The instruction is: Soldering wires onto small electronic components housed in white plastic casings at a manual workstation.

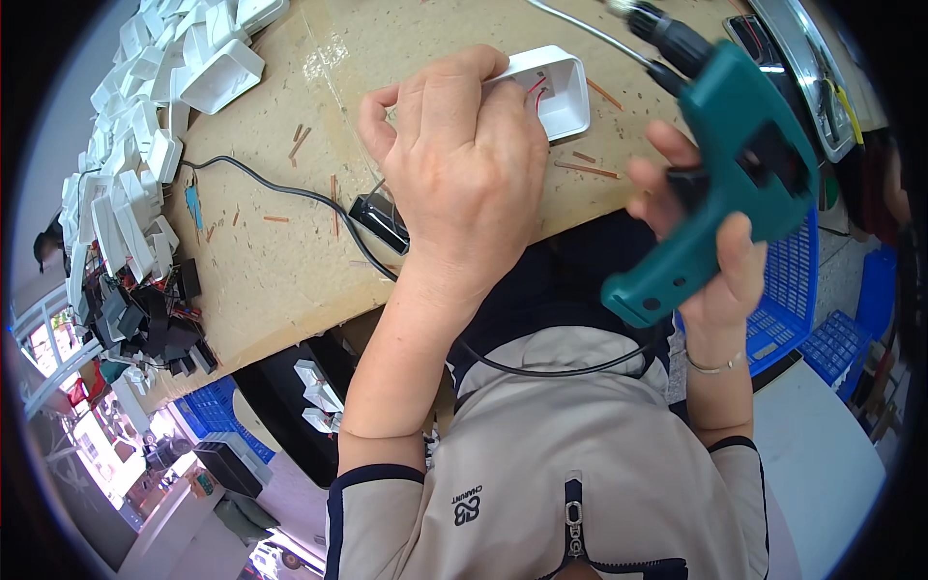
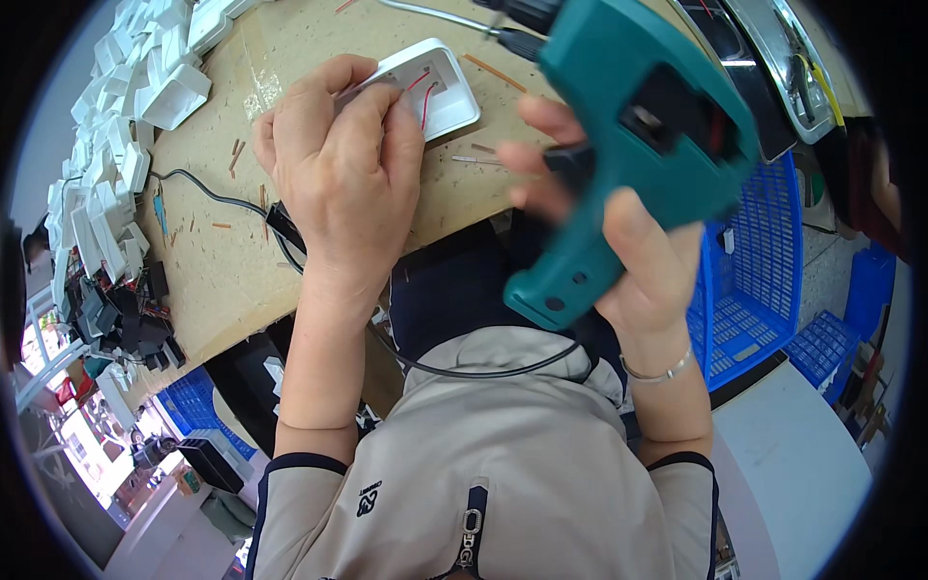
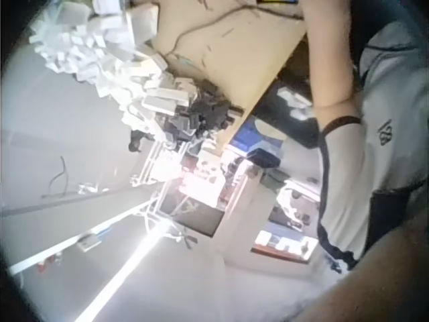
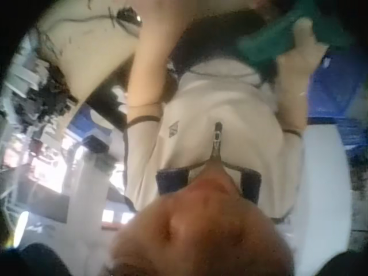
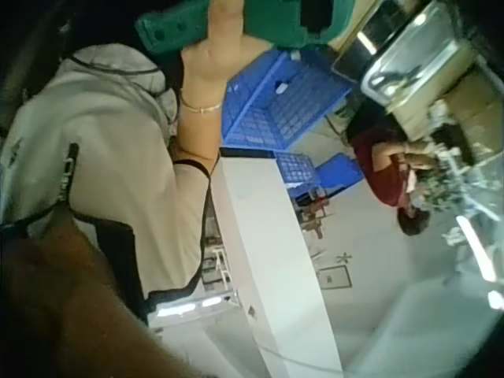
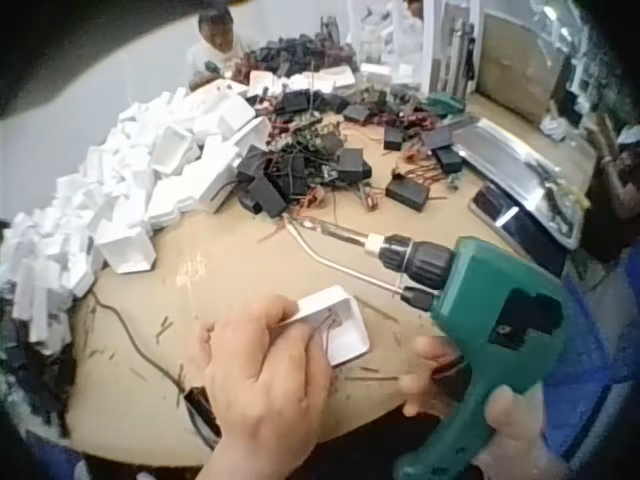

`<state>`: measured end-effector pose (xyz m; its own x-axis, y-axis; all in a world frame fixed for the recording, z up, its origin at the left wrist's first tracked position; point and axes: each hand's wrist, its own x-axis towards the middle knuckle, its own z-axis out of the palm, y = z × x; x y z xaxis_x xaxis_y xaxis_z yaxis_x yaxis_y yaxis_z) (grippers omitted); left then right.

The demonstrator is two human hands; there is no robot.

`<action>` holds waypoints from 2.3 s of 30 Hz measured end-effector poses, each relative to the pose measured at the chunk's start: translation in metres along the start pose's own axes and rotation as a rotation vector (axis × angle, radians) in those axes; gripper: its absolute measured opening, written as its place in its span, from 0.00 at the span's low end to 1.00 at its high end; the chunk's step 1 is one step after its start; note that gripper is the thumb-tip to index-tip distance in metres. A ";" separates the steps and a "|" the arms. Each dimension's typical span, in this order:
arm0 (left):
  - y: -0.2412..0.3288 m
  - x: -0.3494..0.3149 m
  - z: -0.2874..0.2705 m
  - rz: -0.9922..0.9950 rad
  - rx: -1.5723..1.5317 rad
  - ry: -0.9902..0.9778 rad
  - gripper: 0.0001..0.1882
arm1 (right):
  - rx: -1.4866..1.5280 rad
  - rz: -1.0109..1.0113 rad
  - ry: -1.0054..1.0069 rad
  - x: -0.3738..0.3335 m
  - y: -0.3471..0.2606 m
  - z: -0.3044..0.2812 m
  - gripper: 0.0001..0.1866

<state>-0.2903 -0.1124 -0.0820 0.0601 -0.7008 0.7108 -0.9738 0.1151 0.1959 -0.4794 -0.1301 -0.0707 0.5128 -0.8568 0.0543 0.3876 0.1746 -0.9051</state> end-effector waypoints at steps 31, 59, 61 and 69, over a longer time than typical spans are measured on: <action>-0.004 0.000 0.007 0.019 -0.110 0.044 0.04 | -0.459 0.181 0.238 -0.059 -0.017 0.010 0.36; -0.003 0.000 0.006 0.017 -0.088 0.019 0.04 | -0.601 0.297 0.233 -0.064 -0.032 0.017 0.26; -0.003 0.000 0.006 0.020 -0.091 0.027 0.04 | -0.605 0.253 0.209 -0.062 -0.031 0.017 0.27; -0.003 0.001 0.006 0.019 -0.090 0.026 0.04 | -0.561 0.196 0.158 -0.062 -0.028 0.014 0.33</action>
<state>-0.2886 -0.1172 -0.0860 0.0490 -0.6795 0.7321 -0.9514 0.1915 0.2414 -0.5116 -0.0747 -0.0429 0.3976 -0.9035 -0.1601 -0.1867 0.0911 -0.9782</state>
